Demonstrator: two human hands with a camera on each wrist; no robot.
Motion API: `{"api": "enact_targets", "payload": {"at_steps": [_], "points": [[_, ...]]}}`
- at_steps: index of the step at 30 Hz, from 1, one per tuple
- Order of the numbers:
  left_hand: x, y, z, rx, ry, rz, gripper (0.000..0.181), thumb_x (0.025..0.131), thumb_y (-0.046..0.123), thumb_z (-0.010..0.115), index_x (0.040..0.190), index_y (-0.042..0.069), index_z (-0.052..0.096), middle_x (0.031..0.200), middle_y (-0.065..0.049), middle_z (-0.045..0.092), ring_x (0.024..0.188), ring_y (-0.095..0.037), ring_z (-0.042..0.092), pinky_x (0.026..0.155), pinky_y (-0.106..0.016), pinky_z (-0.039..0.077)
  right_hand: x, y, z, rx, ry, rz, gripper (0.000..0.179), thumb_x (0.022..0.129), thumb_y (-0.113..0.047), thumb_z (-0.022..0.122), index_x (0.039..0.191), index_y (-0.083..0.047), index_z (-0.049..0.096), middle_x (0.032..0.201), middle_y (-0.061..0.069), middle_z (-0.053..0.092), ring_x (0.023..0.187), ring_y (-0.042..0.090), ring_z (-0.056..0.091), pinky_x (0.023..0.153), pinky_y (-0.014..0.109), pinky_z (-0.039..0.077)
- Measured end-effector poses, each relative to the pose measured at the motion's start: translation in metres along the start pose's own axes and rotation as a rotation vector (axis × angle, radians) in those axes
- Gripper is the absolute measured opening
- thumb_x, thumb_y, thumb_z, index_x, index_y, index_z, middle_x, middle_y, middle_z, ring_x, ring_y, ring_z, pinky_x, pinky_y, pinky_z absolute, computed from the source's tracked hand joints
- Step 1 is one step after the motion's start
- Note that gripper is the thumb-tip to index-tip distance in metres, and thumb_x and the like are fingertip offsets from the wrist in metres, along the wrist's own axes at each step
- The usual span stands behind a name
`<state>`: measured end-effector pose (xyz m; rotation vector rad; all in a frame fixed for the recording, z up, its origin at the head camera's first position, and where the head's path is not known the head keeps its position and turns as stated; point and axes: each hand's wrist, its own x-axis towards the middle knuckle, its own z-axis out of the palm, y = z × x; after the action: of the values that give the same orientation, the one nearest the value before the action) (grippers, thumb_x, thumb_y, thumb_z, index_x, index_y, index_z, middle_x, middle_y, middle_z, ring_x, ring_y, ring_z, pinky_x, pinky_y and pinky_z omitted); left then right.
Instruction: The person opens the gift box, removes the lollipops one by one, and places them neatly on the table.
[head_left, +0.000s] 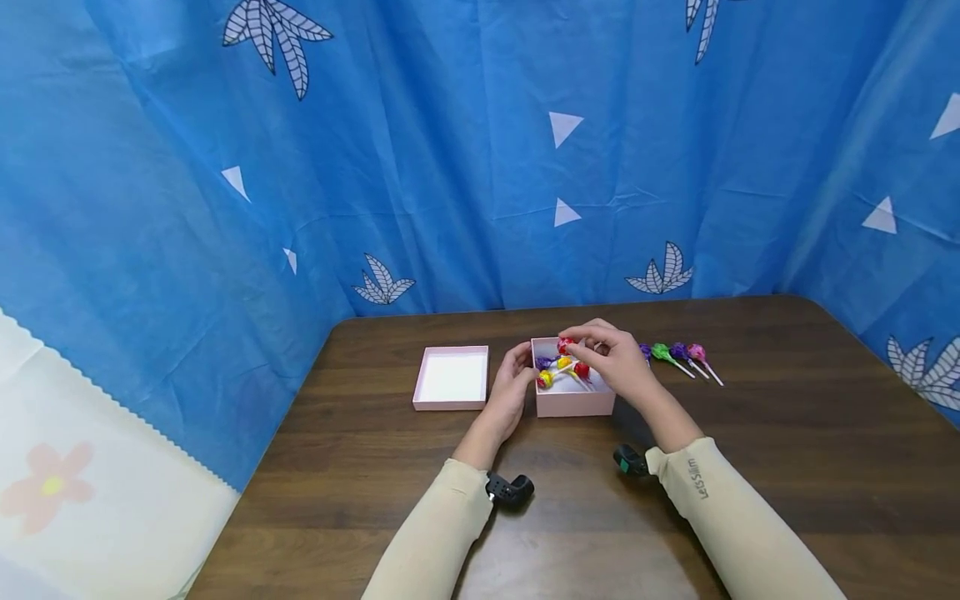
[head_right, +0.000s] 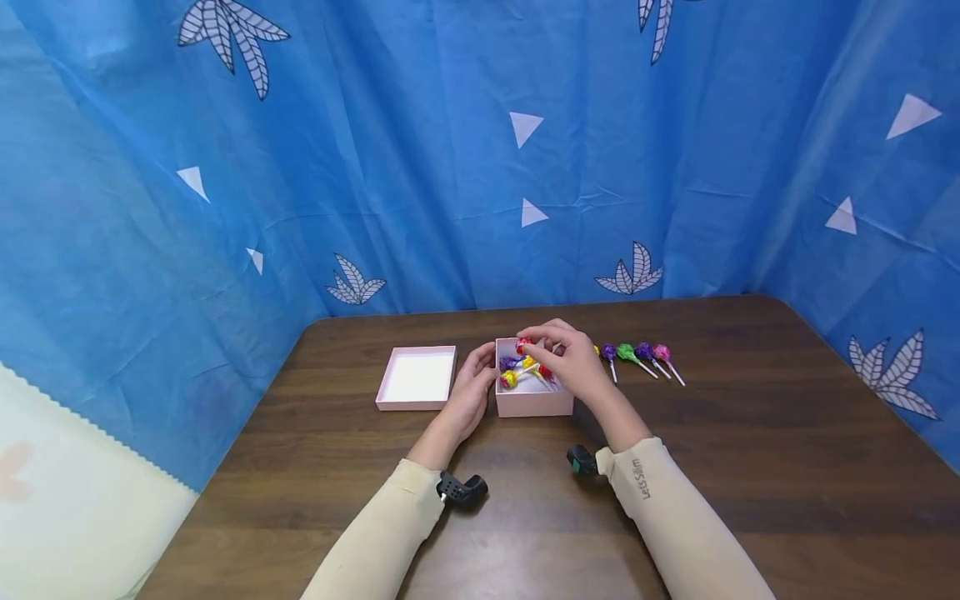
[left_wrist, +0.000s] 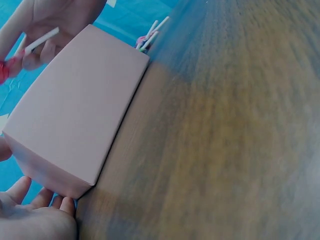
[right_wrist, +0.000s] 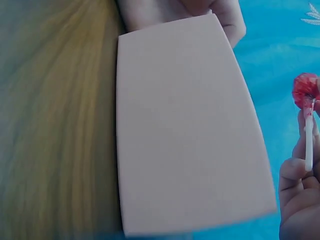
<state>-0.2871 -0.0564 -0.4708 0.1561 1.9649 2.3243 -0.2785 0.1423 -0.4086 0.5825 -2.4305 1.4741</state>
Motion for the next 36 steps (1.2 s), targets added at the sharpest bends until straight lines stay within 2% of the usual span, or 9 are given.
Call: {"api": "enact_targets", "payload": {"at_steps": [3,8,16,21,28,32,36], "points": [[0.000,0.002,-0.001,0.005,0.003,0.007,0.054,0.095,0.005,0.051,0.147,0.010,0.040,0.158,-0.012,0.037,0.149,-0.030,0.031,0.125,-0.047,0.023,-0.003,0.000,-0.007,-0.020,0.013,-0.006,0.024,0.093,-0.033,0.069,0.114,-0.021,0.075,0.102,-0.001,0.068,0.082,0.019,0.053,0.065,0.022,0.047],[0.000,0.005,-0.003,0.011,0.001,0.000,0.054,0.095,0.004,0.050,0.148,0.009,0.039,0.159,-0.012,0.036,0.150,-0.029,0.031,0.125,-0.046,0.023,-0.012,0.003,-0.019,-0.052,0.006,0.039,0.025,0.092,-0.033,0.070,0.114,-0.020,0.074,0.103,0.002,0.070,0.082,0.021,0.053,0.062,0.022,0.048],[-0.002,0.001,-0.002,0.010,0.015,0.010,0.055,0.094,0.003,0.051,0.147,0.007,0.040,0.157,-0.014,0.038,0.147,-0.031,0.033,0.125,-0.047,0.024,-0.025,0.009,-0.035,-0.088,0.028,0.093,0.028,0.092,-0.036,0.070,0.113,-0.018,0.073,0.092,0.006,0.068,0.075,0.021,0.053,0.052,0.025,0.044],[-0.002,0.001,0.000,0.018,0.010,0.017,0.055,0.093,0.004,0.051,0.147,0.009,0.040,0.157,-0.014,0.037,0.148,-0.032,0.032,0.125,-0.047,0.024,-0.037,0.016,-0.044,-0.146,0.048,0.134,0.030,0.091,-0.037,0.071,0.112,-0.016,0.074,0.092,0.008,0.070,0.075,0.019,0.052,0.056,0.023,0.045],[0.000,0.002,0.001,0.020,0.012,0.019,0.055,0.093,0.003,0.050,0.147,0.008,0.040,0.157,-0.014,0.038,0.148,-0.030,0.033,0.125,-0.046,0.025,-0.048,0.029,-0.052,-0.335,0.083,0.147,0.030,0.088,-0.036,0.075,0.108,-0.014,0.075,0.097,0.012,0.076,0.078,0.021,0.057,0.061,0.021,0.049],[-0.001,0.003,0.001,0.018,0.020,0.019,0.055,0.093,0.003,0.051,0.147,0.007,0.040,0.157,-0.014,0.038,0.148,-0.031,0.033,0.125,-0.047,0.024,-0.051,0.032,-0.057,-0.434,0.043,0.206,0.033,0.089,-0.042,0.073,0.109,-0.015,0.075,0.096,0.010,0.075,0.081,0.022,0.061,0.065,0.026,0.047],[-0.002,0.001,0.002,0.013,0.014,0.012,0.055,0.093,0.003,0.051,0.147,0.008,0.041,0.157,-0.014,0.038,0.147,-0.031,0.033,0.125,-0.047,0.024,-0.053,0.035,-0.059,-0.479,-0.003,0.275,0.034,0.090,-0.042,0.071,0.109,-0.014,0.074,0.095,0.009,0.075,0.083,0.022,0.065,0.067,0.029,0.048]]}}
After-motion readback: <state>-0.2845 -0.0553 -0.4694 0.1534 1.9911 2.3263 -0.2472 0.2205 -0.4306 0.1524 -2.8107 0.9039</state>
